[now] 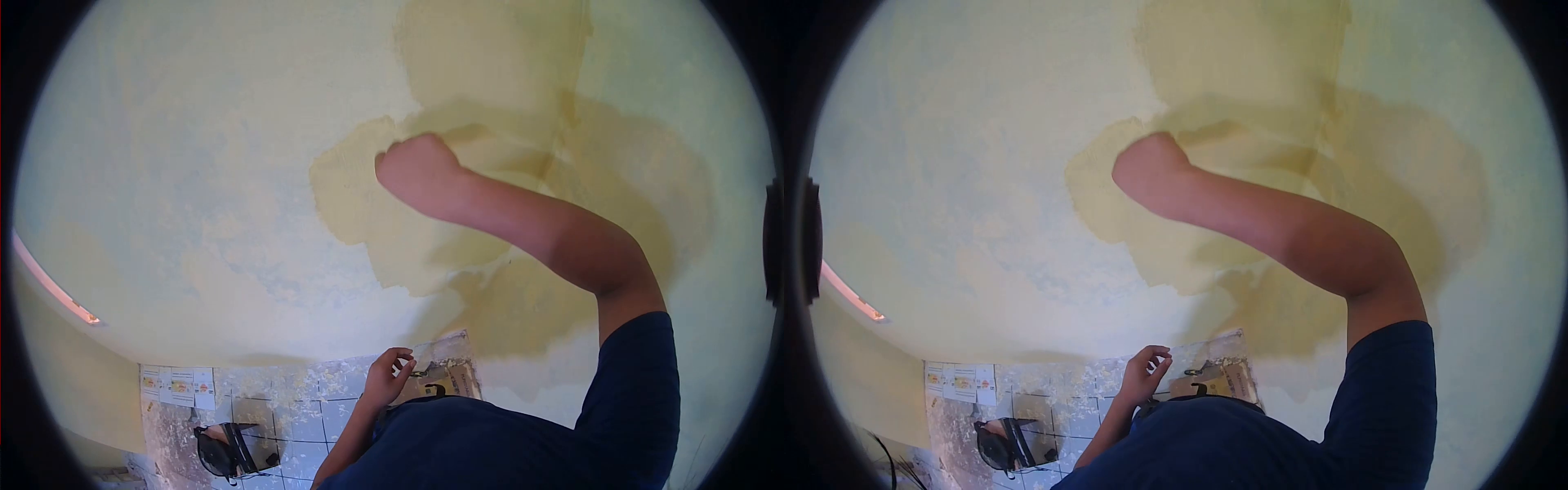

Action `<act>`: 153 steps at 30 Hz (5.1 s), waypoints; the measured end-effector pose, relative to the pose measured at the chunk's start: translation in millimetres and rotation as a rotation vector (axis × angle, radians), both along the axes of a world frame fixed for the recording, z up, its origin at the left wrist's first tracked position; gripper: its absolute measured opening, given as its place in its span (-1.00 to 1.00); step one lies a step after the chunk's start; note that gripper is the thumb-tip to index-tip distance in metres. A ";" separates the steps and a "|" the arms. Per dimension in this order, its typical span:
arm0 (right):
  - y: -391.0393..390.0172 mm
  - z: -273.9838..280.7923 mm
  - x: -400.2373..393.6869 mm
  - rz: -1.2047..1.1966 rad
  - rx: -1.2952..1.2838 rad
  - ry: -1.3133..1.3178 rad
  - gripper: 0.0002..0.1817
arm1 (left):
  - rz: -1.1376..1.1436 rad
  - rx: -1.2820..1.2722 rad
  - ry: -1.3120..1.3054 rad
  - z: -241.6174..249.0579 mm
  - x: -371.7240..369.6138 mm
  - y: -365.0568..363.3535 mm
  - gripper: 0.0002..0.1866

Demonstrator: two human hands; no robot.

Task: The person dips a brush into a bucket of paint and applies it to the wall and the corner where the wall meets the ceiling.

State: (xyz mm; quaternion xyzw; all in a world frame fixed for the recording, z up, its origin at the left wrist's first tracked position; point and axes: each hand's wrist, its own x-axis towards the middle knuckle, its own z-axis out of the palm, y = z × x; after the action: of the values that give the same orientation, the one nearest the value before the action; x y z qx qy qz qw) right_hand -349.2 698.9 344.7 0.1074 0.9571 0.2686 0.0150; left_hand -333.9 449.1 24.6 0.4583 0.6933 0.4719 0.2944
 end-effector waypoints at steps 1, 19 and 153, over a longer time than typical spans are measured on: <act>0.1 8.8 2.4 0.013 0.025 0.132 -0.89 | -0.001 -0.002 0.001 -0.4 -0.1 -0.4 -0.72; -0.4 50.1 32.0 -0.045 0.079 0.260 -0.82 | 0.036 -0.061 -0.050 -6.3 9.9 -1.6 -0.75; -775.3 -617.2 160.0 -2.389 0.219 2.490 -0.64 | -1.368 -0.594 0.218 12.9 -82.3 -196.1 -0.73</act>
State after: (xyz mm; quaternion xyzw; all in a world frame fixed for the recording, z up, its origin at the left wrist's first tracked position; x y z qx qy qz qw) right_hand -189.2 -76.4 -272.5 -0.8282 0.2301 0.0690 0.5064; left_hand -416.2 253.0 37.5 0.7320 0.3774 -0.0711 0.5627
